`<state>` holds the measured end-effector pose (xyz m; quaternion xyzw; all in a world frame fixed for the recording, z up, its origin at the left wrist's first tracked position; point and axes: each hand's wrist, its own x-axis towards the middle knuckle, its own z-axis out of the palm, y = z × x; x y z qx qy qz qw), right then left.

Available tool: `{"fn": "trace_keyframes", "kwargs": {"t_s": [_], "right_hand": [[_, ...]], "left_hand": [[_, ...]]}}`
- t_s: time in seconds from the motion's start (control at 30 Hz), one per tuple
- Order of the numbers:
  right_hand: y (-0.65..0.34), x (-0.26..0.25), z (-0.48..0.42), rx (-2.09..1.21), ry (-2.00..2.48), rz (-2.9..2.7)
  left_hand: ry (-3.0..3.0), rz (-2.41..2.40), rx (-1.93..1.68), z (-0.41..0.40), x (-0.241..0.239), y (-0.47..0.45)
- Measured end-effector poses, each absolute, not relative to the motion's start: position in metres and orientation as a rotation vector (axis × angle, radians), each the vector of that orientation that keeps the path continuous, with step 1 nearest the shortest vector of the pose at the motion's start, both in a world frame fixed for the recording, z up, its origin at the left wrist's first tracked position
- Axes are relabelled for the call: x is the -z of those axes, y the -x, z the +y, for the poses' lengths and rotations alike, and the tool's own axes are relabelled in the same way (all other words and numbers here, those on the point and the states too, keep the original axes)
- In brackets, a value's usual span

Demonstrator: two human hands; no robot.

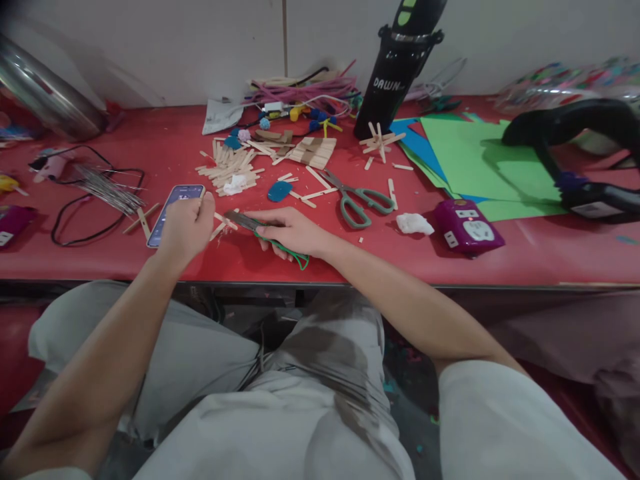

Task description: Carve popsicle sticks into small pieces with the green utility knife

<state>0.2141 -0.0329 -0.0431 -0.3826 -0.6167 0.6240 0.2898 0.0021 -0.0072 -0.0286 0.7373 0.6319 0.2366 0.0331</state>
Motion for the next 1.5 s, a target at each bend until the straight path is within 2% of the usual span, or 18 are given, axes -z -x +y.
{"fn": "trace_keyframes", "kwargs": {"t_s": [1.5], "right_hand": [[-0.2149, 0.0446, -0.0323, -1.658, 0.993, -1.665]], "left_hand": [[-2.249, 1.928, -0.730, -0.0073, 0.0292, -0.0010]]}}
